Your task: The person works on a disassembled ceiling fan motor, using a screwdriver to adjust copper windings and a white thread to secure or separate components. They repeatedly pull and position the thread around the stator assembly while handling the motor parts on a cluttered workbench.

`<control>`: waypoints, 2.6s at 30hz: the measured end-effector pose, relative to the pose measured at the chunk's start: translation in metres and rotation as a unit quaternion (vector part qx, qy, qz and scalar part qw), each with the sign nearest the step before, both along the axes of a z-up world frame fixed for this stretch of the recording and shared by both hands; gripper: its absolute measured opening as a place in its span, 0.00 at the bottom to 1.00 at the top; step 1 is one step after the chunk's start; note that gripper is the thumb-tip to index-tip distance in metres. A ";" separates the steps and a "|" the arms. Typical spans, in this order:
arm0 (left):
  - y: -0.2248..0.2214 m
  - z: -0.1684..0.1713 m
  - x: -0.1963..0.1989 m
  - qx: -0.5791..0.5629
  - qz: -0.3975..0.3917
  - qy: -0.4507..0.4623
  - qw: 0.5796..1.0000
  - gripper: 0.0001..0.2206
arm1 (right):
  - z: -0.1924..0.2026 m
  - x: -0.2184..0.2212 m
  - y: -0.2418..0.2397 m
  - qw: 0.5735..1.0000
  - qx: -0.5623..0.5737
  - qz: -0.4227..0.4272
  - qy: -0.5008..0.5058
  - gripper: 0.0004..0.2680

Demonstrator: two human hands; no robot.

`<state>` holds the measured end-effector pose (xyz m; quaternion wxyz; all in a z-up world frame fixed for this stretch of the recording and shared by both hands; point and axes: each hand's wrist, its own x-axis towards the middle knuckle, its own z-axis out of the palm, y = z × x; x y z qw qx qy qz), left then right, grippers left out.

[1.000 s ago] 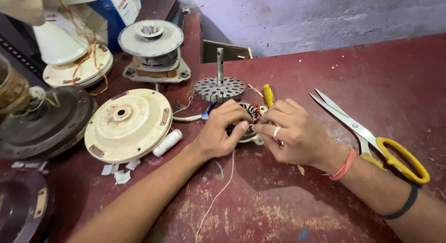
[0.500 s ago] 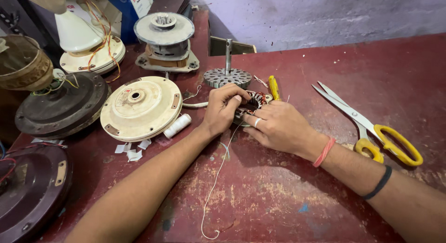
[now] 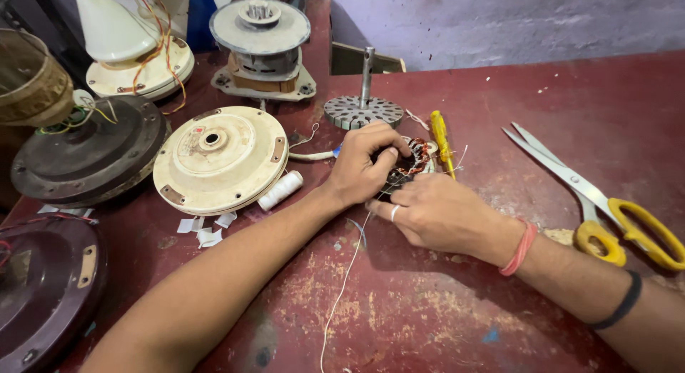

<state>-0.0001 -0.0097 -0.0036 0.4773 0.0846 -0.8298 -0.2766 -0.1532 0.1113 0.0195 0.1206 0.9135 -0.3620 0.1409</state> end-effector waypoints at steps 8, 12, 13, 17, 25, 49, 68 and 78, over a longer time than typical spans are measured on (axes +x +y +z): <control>-0.001 0.000 0.000 0.034 -0.017 0.003 0.999 0.07 | 0.007 0.002 -0.001 0.998 0.002 -0.041 0.045 0.14; -0.002 -0.001 -0.001 0.018 -0.016 0.004 1.000 0.06 | 0.009 0.000 -0.002 0.998 -0.005 -0.050 0.050 0.11; -0.002 -0.001 0.000 0.021 -0.014 0.002 1.000 0.06 | 0.009 0.000 -0.003 0.997 -0.006 -0.048 0.052 0.11; -0.002 -0.001 -0.001 0.018 -0.012 0.003 1.000 0.06 | 0.009 -0.001 -0.002 0.997 -0.016 -0.041 0.057 0.11; -0.001 0.001 -0.002 0.012 -0.013 -0.014 1.000 0.05 | 0.011 0.004 0.007 1.000 0.003 -0.019 0.021 0.06; -0.002 0.005 0.000 0.037 -0.095 -0.091 0.991 0.04 | 0.009 -0.007 0.049 0.974 0.119 0.129 -0.142 0.17; 0.014 0.016 0.010 -0.144 -0.060 -0.133 0.979 0.17 | 0.010 -0.037 0.050 0.933 -0.032 0.164 -0.319 0.08; 0.014 0.016 0.005 -0.133 -0.063 -0.151 0.978 0.13 | 0.009 -0.137 -0.015 0.545 -0.091 -0.111 -0.826 0.05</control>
